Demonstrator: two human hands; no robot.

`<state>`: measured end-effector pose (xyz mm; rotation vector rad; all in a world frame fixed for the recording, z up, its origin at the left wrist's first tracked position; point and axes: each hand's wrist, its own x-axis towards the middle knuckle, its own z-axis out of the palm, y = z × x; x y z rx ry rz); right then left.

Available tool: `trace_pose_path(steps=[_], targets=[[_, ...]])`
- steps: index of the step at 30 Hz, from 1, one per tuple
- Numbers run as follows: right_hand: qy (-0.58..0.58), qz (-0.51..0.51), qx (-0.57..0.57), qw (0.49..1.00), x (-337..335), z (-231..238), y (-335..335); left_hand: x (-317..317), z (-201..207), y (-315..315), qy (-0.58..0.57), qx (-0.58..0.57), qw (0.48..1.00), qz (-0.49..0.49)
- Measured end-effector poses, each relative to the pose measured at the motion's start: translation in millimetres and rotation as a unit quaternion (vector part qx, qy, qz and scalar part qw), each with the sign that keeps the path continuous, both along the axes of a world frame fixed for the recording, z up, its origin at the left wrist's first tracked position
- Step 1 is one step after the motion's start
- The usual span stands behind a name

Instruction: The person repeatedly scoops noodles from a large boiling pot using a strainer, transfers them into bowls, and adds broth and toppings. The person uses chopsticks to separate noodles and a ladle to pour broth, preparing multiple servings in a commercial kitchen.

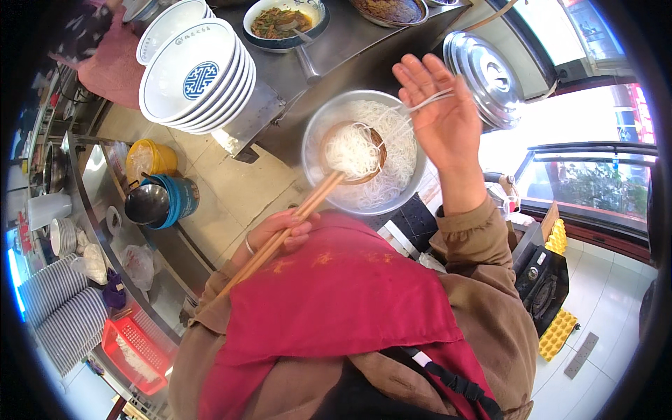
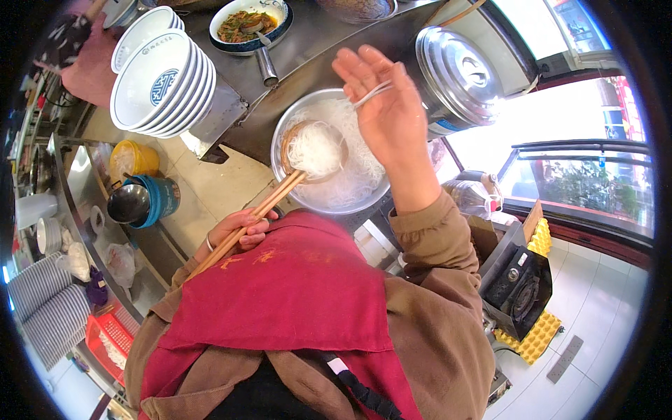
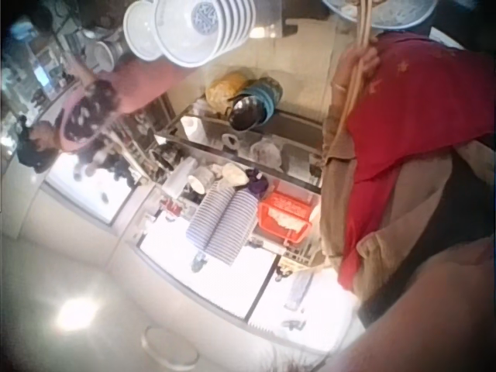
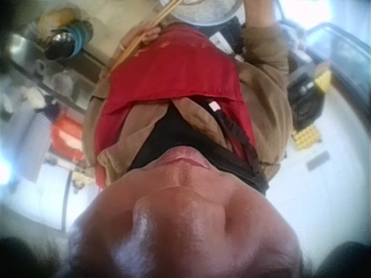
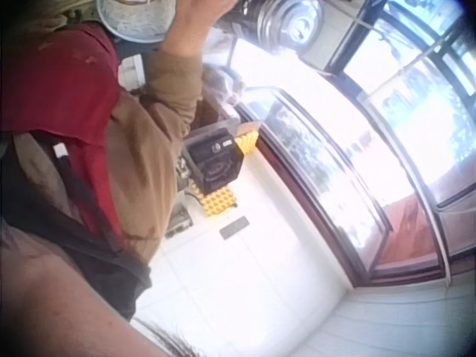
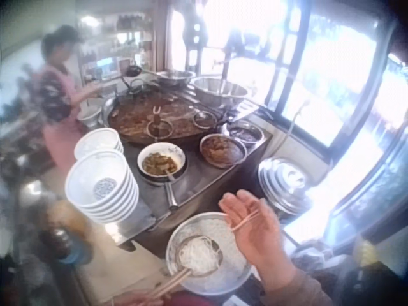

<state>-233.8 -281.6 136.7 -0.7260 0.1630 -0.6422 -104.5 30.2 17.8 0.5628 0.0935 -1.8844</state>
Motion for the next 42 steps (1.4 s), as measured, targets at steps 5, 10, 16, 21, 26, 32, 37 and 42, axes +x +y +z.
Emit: trace_pose_path(steps=[5, 10, 16, 21, 26, 32, 37, 42], targets=[[-0.045, 0.007, -0.007, 0.999, -8, 52, -5, -1, -9, -5, 0.036, -0.015, 0.999, -0.01], [-0.099, 0.012, 0.008, 0.995, -30, 108, -10, 0, -18, -4, 0.055, -0.009, 0.998, -0.004], [-0.104, 0.042, -0.017, 0.994, -65, 112, -36, 2, -18, 3, 0.052, 0.016, 0.998, 0.024], [0.246, 0.001, 0.054, 0.968, -73, -57, -43, 3, -3, 8, 0.015, 0.035, 0.999, 0.038], [0.627, 0.152, -0.522, 0.558, -75, -211, -30, 1, 17, 5, -0.023, 0.03, 0.998, 0.043], [0.417, 0.03, -0.208, 0.884, -33, -252, -26, -2, 34, 1, 0.017, 0.026, 0.998, 0.054], [0.538, 0.126, -0.305, 0.776, -44, -205, -27, -1, 31, 3, 0.021, 0.025, 0.997, 0.074], [0.426, 0.093, -0.466, 0.77, -50, -96, -16, 3, 12, 6, 0.052, 0.034, 0.993, 0.101]])
